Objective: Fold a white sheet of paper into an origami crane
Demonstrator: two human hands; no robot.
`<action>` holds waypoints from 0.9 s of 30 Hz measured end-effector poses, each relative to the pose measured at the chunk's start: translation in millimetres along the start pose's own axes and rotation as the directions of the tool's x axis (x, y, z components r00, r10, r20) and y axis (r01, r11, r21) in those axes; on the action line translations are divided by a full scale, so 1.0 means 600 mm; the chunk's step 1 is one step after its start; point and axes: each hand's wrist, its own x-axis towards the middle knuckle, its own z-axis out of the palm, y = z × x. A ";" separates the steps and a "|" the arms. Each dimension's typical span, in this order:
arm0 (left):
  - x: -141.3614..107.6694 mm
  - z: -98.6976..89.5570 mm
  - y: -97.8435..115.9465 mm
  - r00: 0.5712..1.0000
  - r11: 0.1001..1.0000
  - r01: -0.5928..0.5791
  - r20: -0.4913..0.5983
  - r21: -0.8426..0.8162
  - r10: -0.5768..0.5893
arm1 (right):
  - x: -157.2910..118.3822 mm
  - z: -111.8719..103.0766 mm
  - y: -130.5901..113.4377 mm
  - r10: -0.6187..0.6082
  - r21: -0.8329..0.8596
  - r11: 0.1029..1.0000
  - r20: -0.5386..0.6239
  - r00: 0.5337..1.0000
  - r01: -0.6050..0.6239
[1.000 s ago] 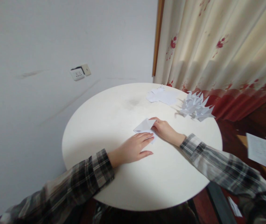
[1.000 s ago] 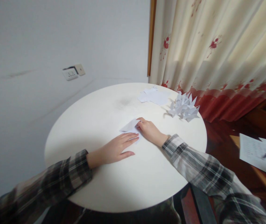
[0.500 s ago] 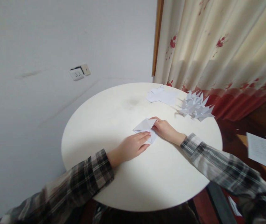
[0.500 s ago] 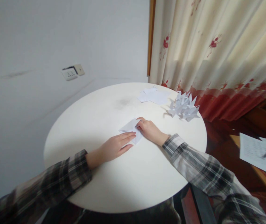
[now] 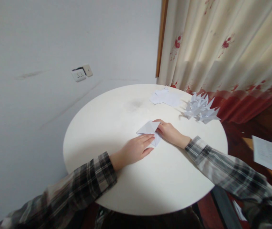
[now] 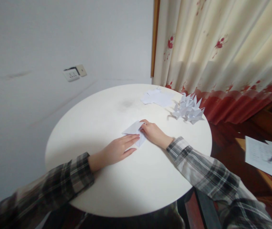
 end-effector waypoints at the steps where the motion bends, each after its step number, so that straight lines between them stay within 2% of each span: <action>1: 0.000 0.000 0.000 1.000 1.000 -0.002 0.002 0.003 0.002 | 0.000 0.001 0.001 0.001 -0.003 1.000 -0.002 1.000 -0.001; 9: -0.002 0.003 0.000 0.999 0.999 0.050 -0.018 -0.015 -0.051 | 0.002 -0.002 0.006 -0.005 0.017 1.000 0.054 0.999 0.004; 14: -0.002 0.003 0.000 0.998 0.998 0.053 -0.022 -0.018 -0.054 | 0.002 0.002 0.021 0.012 0.034 0.999 0.036 0.999 -0.013; 22: 0.001 -0.008 0.006 1.000 0.999 0.011 -0.008 0.033 -0.011 | 0.004 -0.014 0.026 -0.005 0.206 0.979 0.007 1.000 0.004; 27: 0.008 -0.009 0.008 1.000 0.999 -0.018 -0.018 0.030 0.019 | -0.003 -0.036 0.028 0.012 0.381 0.924 0.016 1.000 -0.017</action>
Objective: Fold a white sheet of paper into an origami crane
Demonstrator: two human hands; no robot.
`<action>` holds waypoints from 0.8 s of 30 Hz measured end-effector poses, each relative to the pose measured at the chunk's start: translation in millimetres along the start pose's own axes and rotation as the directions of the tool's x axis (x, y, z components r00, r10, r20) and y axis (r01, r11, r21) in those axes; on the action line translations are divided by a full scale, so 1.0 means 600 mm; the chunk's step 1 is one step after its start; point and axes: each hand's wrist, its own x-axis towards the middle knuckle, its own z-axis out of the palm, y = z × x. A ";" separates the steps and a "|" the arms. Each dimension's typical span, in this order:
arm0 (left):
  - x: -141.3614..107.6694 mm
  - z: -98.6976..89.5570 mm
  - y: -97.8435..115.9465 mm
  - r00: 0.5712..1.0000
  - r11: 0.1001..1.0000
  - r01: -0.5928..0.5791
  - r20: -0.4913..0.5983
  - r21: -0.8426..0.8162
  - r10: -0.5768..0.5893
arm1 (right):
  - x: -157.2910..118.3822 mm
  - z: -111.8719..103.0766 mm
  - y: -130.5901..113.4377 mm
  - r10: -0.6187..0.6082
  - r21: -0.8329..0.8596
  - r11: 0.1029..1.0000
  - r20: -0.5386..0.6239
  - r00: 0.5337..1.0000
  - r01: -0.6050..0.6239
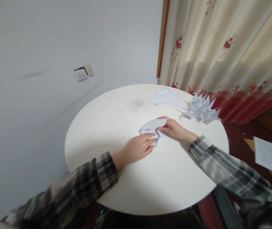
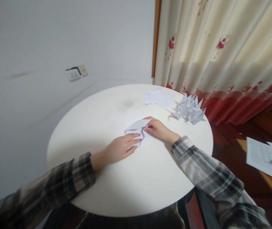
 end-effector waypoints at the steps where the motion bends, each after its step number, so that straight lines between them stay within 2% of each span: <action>1: 0.002 0.002 0.000 1.000 1.000 -0.011 -0.001 -0.013 0.011 | -0.002 -0.005 -0.001 0.005 0.021 1.000 0.010 1.000 -0.005; 5: 0.006 0.007 -0.001 0.999 0.998 -0.041 0.011 -0.044 0.042 | -0.010 -0.025 -0.006 -0.001 0.016 1.000 0.063 0.998 0.000; 11: 0.004 0.005 -0.004 0.996 0.995 -0.091 0.007 -0.047 0.091 | -0.014 -0.034 -0.003 -0.009 -0.008 1.000 0.065 0.998 0.009; 19: -0.003 0.000 -0.011 0.993 0.989 -0.106 0.046 -0.101 0.111 | -0.013 -0.015 -0.005 0.041 0.014 0.999 -0.016 0.999 -0.041; 24: -0.004 -0.004 -0.012 0.989 0.984 -0.113 0.084 -0.137 0.126 | -0.009 0.005 0.002 -0.016 -0.099 0.995 -0.087 0.996 0.008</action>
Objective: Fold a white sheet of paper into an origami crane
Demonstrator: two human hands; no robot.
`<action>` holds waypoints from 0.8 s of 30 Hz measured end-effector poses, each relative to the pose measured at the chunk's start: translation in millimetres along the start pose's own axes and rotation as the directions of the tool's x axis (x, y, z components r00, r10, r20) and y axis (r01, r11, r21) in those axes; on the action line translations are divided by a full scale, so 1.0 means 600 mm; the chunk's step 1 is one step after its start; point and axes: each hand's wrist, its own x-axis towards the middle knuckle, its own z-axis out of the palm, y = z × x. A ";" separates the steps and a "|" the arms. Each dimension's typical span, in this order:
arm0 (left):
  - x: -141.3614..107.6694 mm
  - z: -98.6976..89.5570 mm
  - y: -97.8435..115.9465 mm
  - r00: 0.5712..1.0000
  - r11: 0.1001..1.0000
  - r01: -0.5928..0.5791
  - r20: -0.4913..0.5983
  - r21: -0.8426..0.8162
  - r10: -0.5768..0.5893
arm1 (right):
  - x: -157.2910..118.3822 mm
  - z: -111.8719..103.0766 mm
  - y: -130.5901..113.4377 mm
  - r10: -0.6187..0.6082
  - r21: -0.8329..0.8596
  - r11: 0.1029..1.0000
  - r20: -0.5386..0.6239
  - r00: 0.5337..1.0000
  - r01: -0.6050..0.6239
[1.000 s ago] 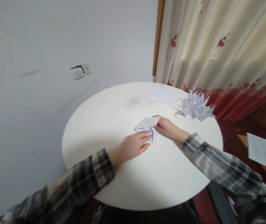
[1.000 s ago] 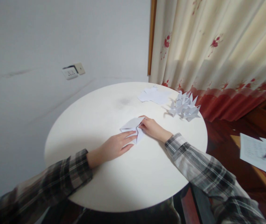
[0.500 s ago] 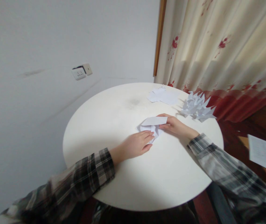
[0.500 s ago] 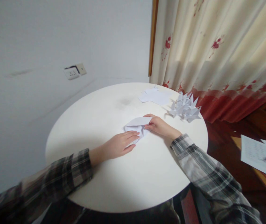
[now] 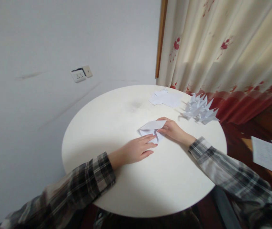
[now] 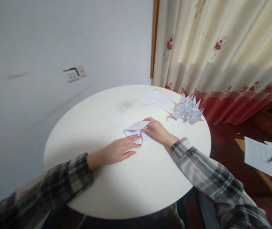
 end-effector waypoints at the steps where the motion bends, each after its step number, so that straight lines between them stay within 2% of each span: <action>1: 0.000 0.000 0.000 1.000 1.000 0.002 0.003 -0.007 -0.002 | 0.001 0.003 -0.001 -0.010 -0.023 1.000 -0.003 1.000 0.010; 9: -0.004 -0.002 -0.001 1.000 1.000 -0.005 -0.003 0.010 0.005 | 0.002 0.025 -0.020 -0.028 -0.138 0.990 0.005 1.000 0.029; 16: -0.004 -0.009 0.003 1.000 0.999 0.000 -0.028 0.034 0.001 | 0.002 0.032 -0.022 0.011 -0.212 0.977 0.024 1.000 -0.006; 24: -0.008 -0.003 -0.002 1.000 0.998 0.006 -0.029 0.056 -0.004 | 0.006 0.033 -0.026 0.075 -0.307 0.950 0.058 0.996 -0.053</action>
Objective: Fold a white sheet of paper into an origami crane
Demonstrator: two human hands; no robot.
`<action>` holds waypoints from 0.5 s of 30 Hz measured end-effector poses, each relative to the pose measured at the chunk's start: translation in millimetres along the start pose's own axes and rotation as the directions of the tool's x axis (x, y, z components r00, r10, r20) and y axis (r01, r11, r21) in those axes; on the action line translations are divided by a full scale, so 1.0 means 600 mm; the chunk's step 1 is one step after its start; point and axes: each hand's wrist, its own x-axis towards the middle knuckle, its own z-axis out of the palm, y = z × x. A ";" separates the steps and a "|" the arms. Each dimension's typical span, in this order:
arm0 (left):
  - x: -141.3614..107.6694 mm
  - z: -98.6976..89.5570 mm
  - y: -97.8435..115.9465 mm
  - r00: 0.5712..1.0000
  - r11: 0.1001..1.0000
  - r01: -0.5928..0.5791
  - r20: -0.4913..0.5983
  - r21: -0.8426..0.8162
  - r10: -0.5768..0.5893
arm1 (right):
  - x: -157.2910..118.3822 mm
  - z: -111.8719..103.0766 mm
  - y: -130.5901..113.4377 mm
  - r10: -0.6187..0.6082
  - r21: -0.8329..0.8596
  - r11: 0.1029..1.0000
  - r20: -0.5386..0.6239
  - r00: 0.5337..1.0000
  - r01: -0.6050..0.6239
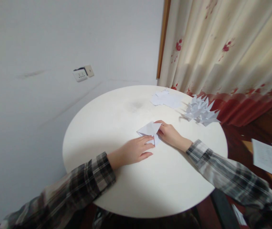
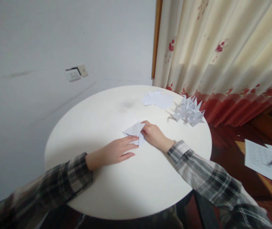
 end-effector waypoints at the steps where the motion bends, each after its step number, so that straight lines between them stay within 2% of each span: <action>1: 0.000 0.000 0.000 1.000 1.000 0.001 -0.001 -0.001 -0.001 | 0.000 0.000 0.000 0.001 -0.007 1.000 0.004 1.000 -0.001; 6: -0.001 -0.002 0.000 1.000 1.000 0.000 0.014 -0.013 0.000 | 0.000 0.000 0.001 0.003 -0.031 1.000 0.003 1.000 -0.003; 15: 0.001 -0.005 0.000 0.999 0.999 0.023 -0.028 -0.042 -0.024 | 0.001 0.003 0.005 -0.001 -0.017 1.000 -0.001 1.000 0.001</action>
